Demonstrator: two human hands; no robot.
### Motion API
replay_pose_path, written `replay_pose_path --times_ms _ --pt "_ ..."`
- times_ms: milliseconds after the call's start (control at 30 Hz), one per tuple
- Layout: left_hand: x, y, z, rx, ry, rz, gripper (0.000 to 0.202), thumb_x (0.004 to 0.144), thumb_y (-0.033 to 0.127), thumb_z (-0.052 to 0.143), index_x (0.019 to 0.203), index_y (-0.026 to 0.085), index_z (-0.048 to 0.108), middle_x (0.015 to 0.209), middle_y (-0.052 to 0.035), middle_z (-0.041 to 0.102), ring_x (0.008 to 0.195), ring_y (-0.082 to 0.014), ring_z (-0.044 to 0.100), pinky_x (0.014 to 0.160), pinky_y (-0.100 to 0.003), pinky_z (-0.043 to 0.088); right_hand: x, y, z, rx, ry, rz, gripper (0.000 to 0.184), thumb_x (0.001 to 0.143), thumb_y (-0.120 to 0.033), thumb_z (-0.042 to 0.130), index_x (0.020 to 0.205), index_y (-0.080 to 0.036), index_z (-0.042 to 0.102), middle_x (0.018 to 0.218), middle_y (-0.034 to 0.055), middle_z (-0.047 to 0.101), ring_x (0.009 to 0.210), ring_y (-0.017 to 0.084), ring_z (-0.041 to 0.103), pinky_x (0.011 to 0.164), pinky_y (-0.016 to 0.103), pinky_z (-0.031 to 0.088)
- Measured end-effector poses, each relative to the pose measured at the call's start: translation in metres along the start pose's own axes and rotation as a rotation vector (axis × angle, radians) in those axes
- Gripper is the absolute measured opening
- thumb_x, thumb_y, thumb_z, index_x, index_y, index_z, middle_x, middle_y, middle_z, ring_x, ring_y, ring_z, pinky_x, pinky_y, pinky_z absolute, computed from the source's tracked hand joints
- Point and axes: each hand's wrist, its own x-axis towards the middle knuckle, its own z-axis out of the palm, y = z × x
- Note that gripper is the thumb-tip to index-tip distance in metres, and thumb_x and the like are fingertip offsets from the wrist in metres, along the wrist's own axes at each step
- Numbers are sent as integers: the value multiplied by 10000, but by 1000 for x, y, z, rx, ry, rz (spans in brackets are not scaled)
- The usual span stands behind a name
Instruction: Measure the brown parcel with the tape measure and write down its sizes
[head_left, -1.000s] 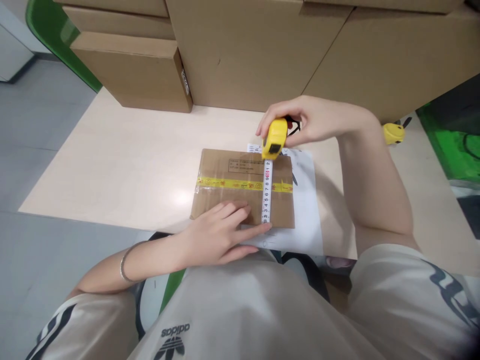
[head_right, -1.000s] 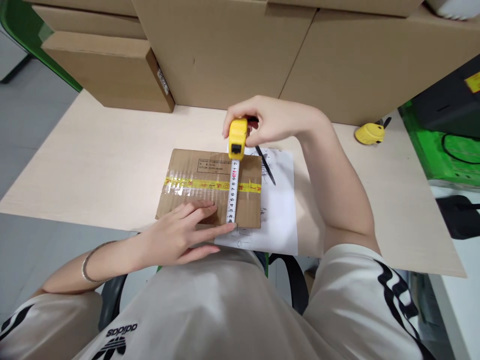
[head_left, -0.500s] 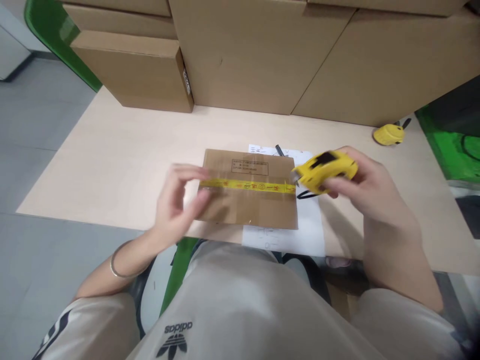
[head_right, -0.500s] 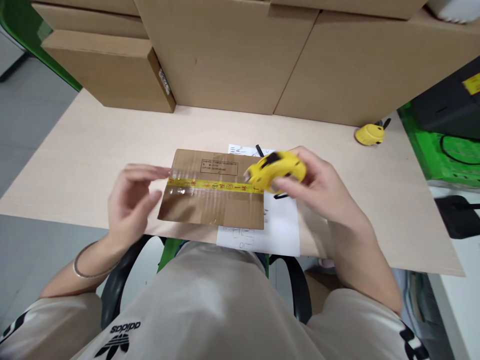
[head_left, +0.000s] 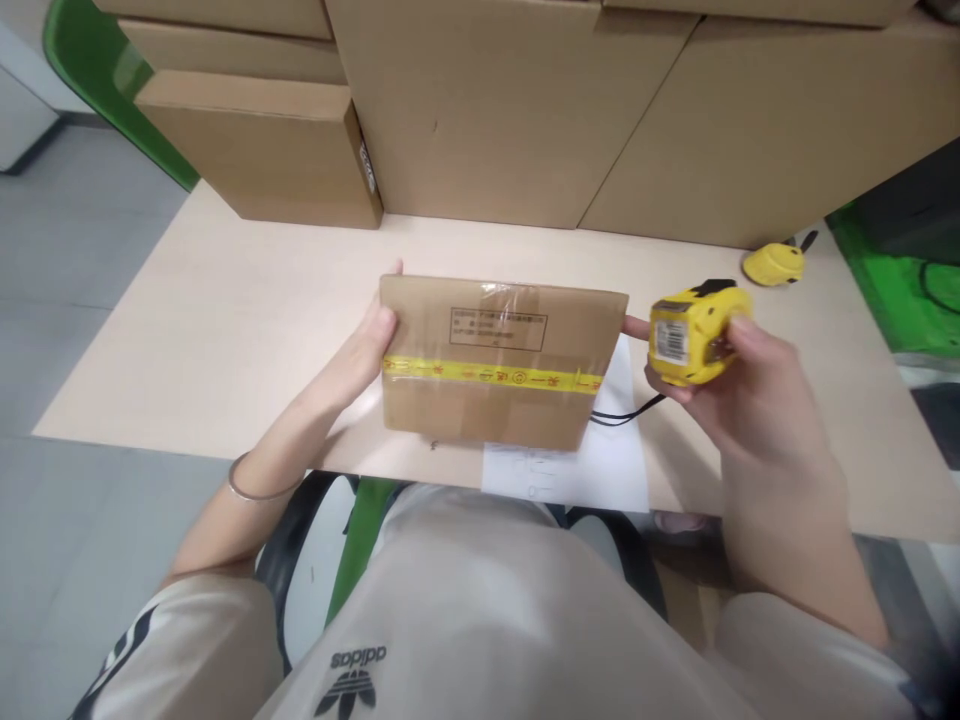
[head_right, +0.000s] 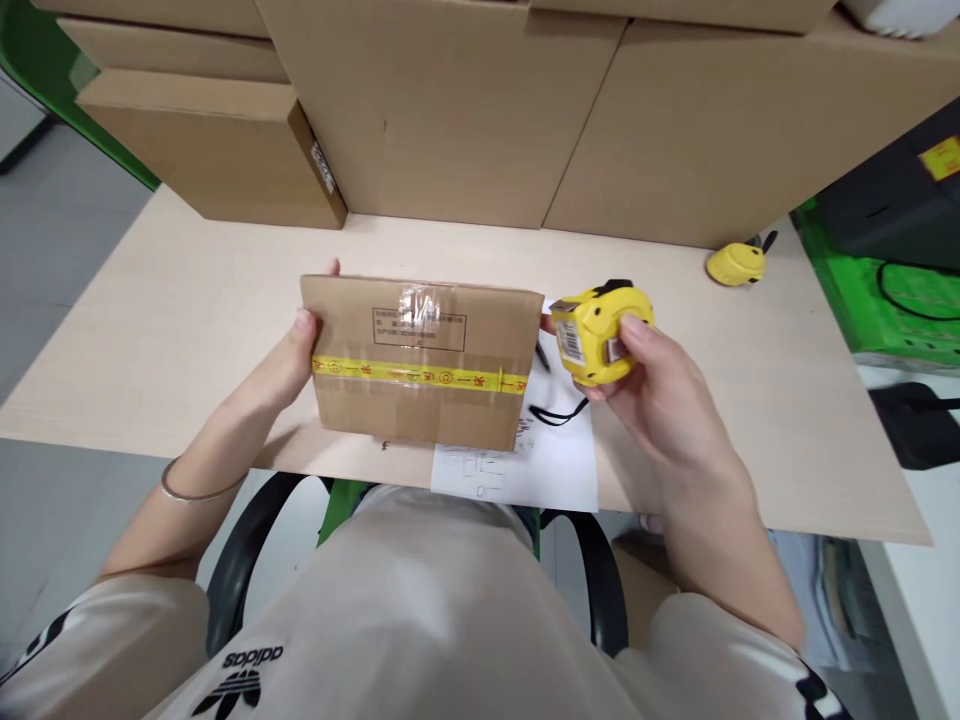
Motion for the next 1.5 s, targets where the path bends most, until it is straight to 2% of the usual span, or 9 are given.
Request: replay_pose_path --times_ms 167,300,467,600,700,833,967,1167,1500 --pt "3 -7 -11 -6 -28 337 951 681 582 939 1481 373 469 1526 -90 529 1400 -354 570 1112 -488 565 -1 -23 -2 84 101 -167 178 935 -432 612 941 -323 753 815 16 723 625 221 620 424 290 276" --pt "-5 -16 -5 35 -62 449 1025 525 459 1043 1395 350 511 1441 -102 540 1352 -353 590 1113 -511 562 8 -47 16 -153 192 -280 130 897 -426 773 973 -322 760 905 1 725 709 203 616 528 332 422" --pt "-8 -19 -1 21 -94 429 1303 483 428 1062 1569 418 344 1544 -131 503 1406 -405 562 1132 -584 546 40 -79 68 -605 -158 -524 358 905 -517 769 1116 -243 678 967 1 745 772 185 669 707 340 521" --pt "-6 -19 -3 71 -161 500 1438 557 407 1037 1655 477 111 1660 -138 398 1438 -412 550 1110 -593 564 65 -88 111 -817 -397 -555 330 971 -520 680 1088 -216 630 984 19 724 878 203 684 775 318 498" --pt "-7 -22 -5 139 -129 490 1446 551 483 1026 1656 513 94 1696 -118 358 1458 -421 531 1116 -592 562 73 -86 122 -875 -473 -561 280 984 -476 661 1021 -202 616 1006 37 712 891 206 679 764 307 477" --pt "-8 -25 -10 255 -117 534 1237 560 546 995 1614 463 352 1575 -101 483 1447 -412 512 1175 -598 510 74 -81 98 -870 -467 -527 286 940 -491 703 954 -216 625 890 12 703 758 166 636 672 288 432" --pt "-6 -21 -11 329 -128 582 1071 637 592 934 1573 416 443 1497 -120 517 1419 -397 500 1179 -626 488 59 -77 33 -945 -388 -423 282 896 -494 759 933 -231 666 754 -15 670 606 134 551 588 306 386" --pt "-4 -17 -10 338 -130 607 1001 686 591 903 1556 376 457 1453 -137 528 1400 -391 507 1151 -621 505 26 -59 -58 -1031 -211 -332 557 848 -808 654 1050 -296 739 781 17 674 564 148 514 491 334 355" --pt "-3 -19 -10 321 -123 615 1013 663 564 923 1547 360 471 1455 -142 534 1383 -381 526 1142 -611 518 18 -58 -73 -1117 -199 -211 612 824 -881 602 1038 -322 726 705 6 636 510 152 479 459 339 322"
